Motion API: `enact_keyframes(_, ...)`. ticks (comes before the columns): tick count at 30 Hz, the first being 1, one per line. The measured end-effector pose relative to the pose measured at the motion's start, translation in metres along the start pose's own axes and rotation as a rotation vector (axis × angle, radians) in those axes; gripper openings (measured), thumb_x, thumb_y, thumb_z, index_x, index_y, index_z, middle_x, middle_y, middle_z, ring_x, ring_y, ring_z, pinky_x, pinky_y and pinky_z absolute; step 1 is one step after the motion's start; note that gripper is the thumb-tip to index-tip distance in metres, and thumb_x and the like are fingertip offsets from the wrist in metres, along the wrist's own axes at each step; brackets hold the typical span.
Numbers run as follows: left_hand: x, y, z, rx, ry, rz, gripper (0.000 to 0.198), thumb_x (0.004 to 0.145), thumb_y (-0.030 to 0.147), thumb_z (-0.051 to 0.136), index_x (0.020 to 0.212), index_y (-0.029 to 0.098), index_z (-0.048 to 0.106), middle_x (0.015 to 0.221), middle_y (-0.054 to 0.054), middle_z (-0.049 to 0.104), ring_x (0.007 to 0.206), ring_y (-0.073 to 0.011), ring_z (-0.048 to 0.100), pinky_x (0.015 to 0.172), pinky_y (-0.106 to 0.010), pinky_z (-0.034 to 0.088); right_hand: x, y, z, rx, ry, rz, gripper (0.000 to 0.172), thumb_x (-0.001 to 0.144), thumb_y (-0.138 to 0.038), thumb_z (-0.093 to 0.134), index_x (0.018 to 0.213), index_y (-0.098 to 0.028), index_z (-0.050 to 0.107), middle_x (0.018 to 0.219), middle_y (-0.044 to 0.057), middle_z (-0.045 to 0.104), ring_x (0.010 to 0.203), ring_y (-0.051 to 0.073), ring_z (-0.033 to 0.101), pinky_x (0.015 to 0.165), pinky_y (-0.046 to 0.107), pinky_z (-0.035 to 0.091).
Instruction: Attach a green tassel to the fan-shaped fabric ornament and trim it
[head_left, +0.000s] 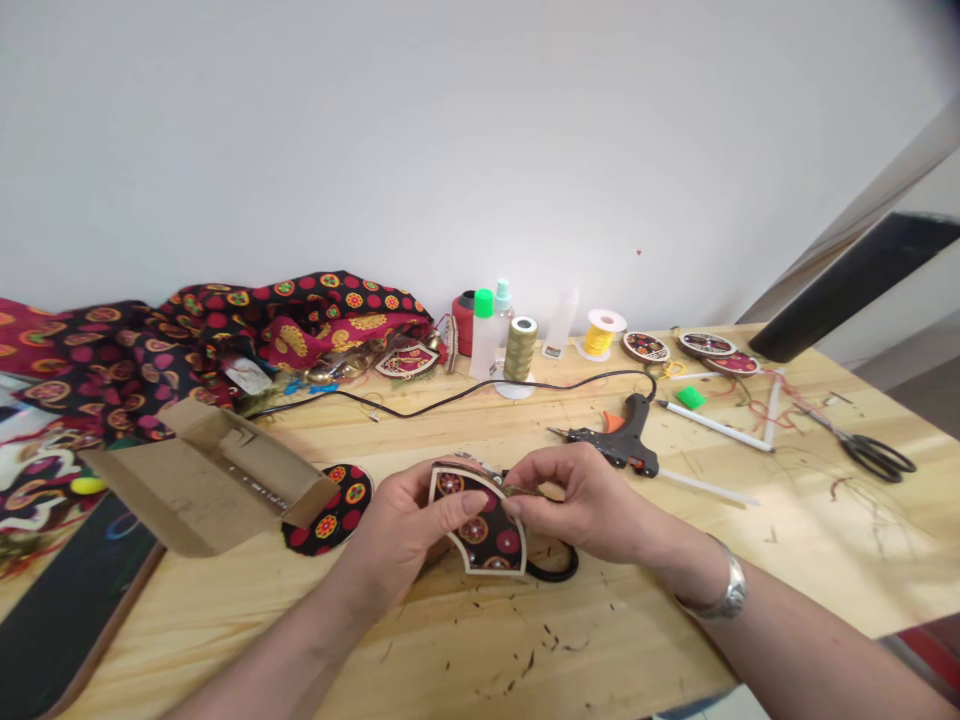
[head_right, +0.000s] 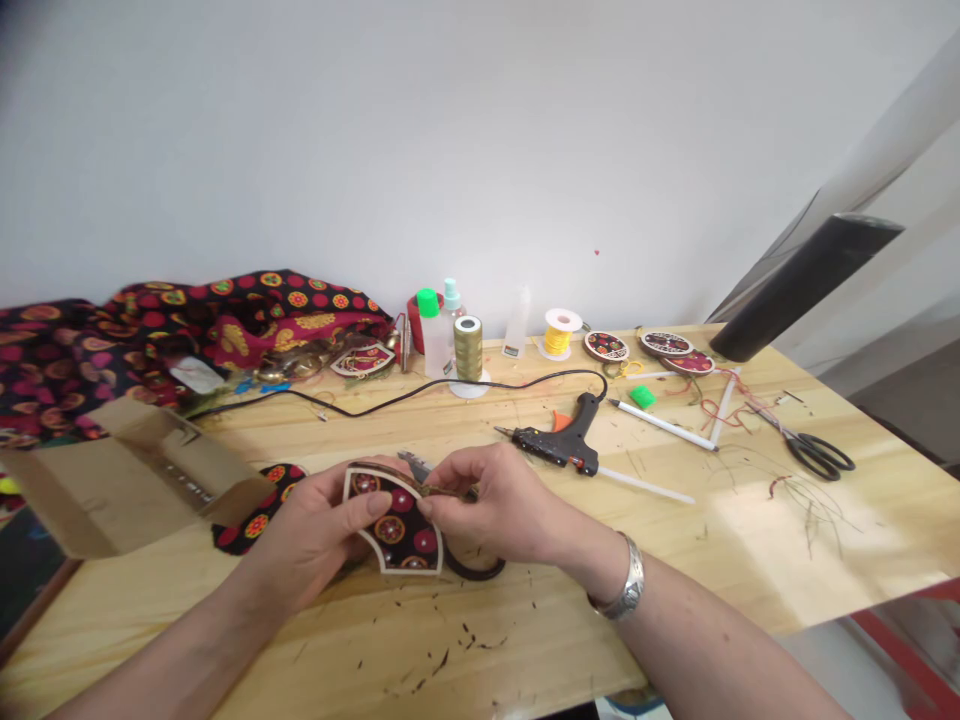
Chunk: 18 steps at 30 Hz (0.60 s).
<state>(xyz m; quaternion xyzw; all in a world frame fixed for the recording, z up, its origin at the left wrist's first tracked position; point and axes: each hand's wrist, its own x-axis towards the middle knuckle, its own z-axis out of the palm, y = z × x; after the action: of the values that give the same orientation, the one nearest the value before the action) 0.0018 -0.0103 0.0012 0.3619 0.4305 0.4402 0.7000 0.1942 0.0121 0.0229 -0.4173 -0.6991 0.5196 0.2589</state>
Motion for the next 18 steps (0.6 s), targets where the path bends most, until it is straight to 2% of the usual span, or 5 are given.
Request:
enact_keyframes(3,0.000,0.007,0.001,-0.045,0.007,-0.011,0.019,0.072,0.027,0.071,0.087,0.016,0.073,0.074,-0.005,0.073,0.068,-0.0180,0.066,0.065,-0.028,0.052,0.002,0.004,-0.007,0.083,-0.044,0.051,0.015,0.077,-0.027,0.062,0.078,-0.013,0.066,0.070,0.001,0.065,0.058,0.008,0.053,0.054,0.019,0.042)
enact_keyframes(7,0.002,0.012,0.000,0.006,0.065,-0.005,0.020,0.069,0.026,0.073,0.085,0.014,0.073,0.074,-0.006,0.074,0.067,-0.0177,0.066,0.063,-0.026,0.052,0.004,0.007,-0.014,0.173,-0.106,0.088,0.021,0.076,-0.033,0.064,0.079,-0.012,0.066,0.066,0.000,0.063,0.053,0.006,0.049,0.049,0.018,0.038)
enact_keyframes(15,0.000,0.010,-0.001,0.090,0.070,-0.004,0.016,0.064,0.027,0.076,0.073,0.013,0.073,0.068,-0.005,0.073,0.059,-0.0137,0.062,0.059,-0.023,0.049,0.002,0.004,-0.017,0.219,-0.157,0.133,0.019,0.075,-0.030,0.067,0.076,-0.011,0.065,0.063,-0.001,0.061,0.050,0.005,0.046,0.047,0.017,0.034)
enact_keyframes(18,-0.001,0.012,-0.001,0.103,0.062,-0.014,0.018,0.064,0.027,0.076,0.075,0.013,0.073,0.068,-0.006,0.073,0.060,-0.0141,0.063,0.059,-0.023,0.049,0.002,0.003,-0.018,0.191,-0.160,0.131,0.018,0.075,-0.029,0.066,0.076,-0.011,0.065,0.063,-0.001,0.062,0.051,0.005,0.047,0.048,0.018,0.036)
